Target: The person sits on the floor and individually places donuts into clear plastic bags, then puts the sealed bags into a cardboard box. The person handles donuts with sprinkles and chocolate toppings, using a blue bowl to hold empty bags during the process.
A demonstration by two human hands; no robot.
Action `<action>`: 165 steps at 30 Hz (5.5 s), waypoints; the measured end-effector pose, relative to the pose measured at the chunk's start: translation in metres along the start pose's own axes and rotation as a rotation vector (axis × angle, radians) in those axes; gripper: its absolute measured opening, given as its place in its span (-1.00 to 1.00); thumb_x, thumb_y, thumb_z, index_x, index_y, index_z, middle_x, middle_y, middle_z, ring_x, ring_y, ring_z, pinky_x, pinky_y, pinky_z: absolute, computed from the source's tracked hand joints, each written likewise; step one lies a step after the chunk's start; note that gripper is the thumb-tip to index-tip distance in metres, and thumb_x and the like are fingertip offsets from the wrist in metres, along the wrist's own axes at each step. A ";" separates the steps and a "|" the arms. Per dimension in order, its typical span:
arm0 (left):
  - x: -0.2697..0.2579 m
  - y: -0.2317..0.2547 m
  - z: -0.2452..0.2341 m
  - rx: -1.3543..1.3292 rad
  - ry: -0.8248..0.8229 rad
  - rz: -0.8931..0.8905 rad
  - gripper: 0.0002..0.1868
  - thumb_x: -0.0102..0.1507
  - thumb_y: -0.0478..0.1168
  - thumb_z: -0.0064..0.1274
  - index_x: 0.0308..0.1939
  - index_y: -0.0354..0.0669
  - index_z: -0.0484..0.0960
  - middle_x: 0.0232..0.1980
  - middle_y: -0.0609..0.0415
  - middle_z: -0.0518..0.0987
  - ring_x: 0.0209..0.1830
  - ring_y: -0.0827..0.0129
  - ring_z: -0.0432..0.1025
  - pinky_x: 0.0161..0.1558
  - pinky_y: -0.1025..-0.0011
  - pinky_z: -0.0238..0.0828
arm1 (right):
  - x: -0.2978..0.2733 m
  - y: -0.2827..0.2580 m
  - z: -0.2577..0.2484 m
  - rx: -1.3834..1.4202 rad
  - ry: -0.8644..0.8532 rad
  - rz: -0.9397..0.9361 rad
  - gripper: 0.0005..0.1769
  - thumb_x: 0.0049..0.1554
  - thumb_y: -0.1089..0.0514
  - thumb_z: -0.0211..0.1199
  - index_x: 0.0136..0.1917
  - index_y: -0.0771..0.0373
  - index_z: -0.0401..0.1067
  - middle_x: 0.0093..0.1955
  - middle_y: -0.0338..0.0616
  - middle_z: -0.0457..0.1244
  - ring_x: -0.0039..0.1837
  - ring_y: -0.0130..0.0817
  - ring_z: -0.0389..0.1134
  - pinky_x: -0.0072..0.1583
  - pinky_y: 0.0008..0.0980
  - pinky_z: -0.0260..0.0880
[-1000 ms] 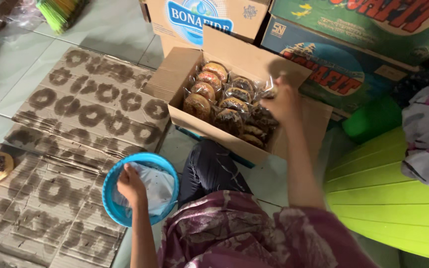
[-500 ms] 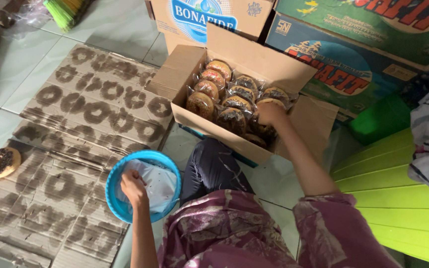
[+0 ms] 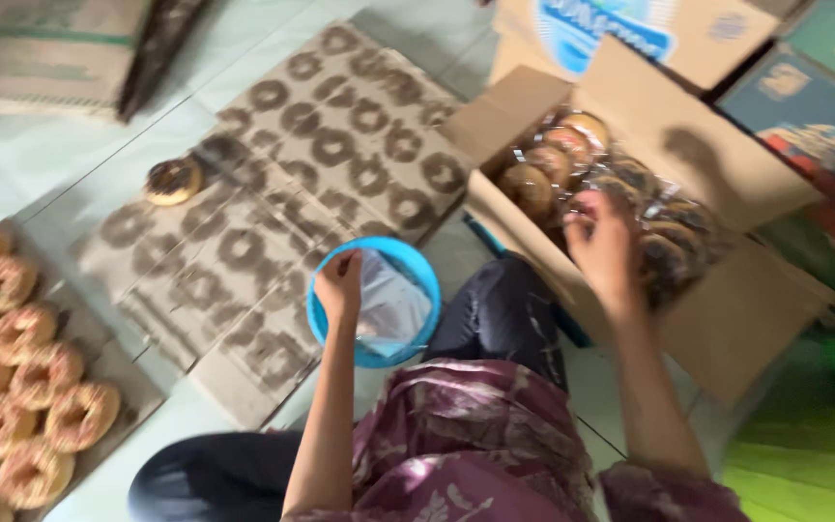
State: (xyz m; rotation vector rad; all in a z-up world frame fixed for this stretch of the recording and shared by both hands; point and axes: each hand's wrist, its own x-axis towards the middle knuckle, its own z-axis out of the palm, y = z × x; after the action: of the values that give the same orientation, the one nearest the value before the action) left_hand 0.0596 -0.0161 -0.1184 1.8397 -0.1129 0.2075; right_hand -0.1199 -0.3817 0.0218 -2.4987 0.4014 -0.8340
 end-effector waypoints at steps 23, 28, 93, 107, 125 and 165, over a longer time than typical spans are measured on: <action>-0.033 -0.065 -0.110 0.830 -0.003 -0.246 -0.53 0.29 0.01 0.01 0.09 -0.28 0.62 0.10 -0.31 0.62 0.17 -0.19 0.49 0.14 0.07 0.43 | -0.085 -0.118 0.297 0.162 -0.337 -0.152 -0.83 0.08 0.17 0.32 -0.06 0.24 0.45 0.00 -0.01 0.33 0.08 0.04 0.39 0.10 -0.04 0.39; -0.032 -0.024 -0.100 0.629 0.287 0.384 -0.72 0.23 -0.35 0.05 0.02 -0.23 0.65 0.20 -0.35 0.58 0.09 -0.19 0.50 0.06 0.09 0.46 | -0.071 -0.110 0.276 0.348 -0.293 -0.248 -0.88 0.09 0.29 0.30 -0.06 0.25 0.54 -0.12 0.04 0.32 -0.03 0.04 0.38 0.03 -0.09 0.37; -0.019 0.003 -0.025 -1.137 -0.406 -0.500 -0.80 0.47 -0.19 -0.15 0.02 -0.22 0.51 -0.06 0.07 0.56 -0.13 0.43 0.50 -0.07 0.46 0.50 | -0.067 -0.163 0.198 1.348 -0.903 0.559 -0.60 0.17 -0.20 0.30 -0.12 0.17 0.35 -0.37 -0.48 0.06 -0.32 -0.62 0.12 -0.18 -0.46 0.32; -0.042 0.036 -0.056 -1.105 -0.732 0.310 -0.29 0.36 0.17 0.08 0.35 -0.38 0.55 0.37 -0.21 0.51 0.52 0.02 0.28 0.55 0.10 0.18 | -0.076 -0.196 0.161 2.000 -1.240 0.206 -0.22 0.20 -0.41 0.19 0.39 0.23 0.37 0.52 0.10 0.23 0.40 -0.04 0.37 0.37 -0.12 0.40; -0.059 0.008 -0.002 -1.431 -0.318 -0.460 -0.11 0.25 0.46 -0.26 0.48 -0.01 0.23 0.55 -0.12 0.23 0.53 -0.02 0.15 0.36 -0.18 0.12 | -0.064 -0.226 0.127 1.852 -1.367 0.331 0.06 0.31 -0.58 -0.19 0.77 0.14 -0.20 0.63 0.45 -0.12 0.67 0.29 -0.13 0.63 0.21 -0.06; -0.004 -0.010 -0.062 -1.479 0.043 -0.929 -0.46 0.13 0.16 0.19 0.00 -0.02 0.36 0.16 -0.22 0.31 0.10 -0.21 0.33 0.03 -0.11 0.39 | 0.015 -0.074 0.135 0.087 -0.357 -0.193 0.07 -0.20 0.19 0.51 0.51 0.53 0.17 0.41 0.43 0.13 0.39 0.21 0.17 0.31 0.04 0.26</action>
State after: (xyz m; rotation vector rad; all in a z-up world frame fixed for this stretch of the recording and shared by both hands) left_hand 0.0519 0.0461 -0.1126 0.2828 0.5010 -0.4163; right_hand -0.0147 -0.2788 -0.0274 -2.5624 0.0019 -0.4451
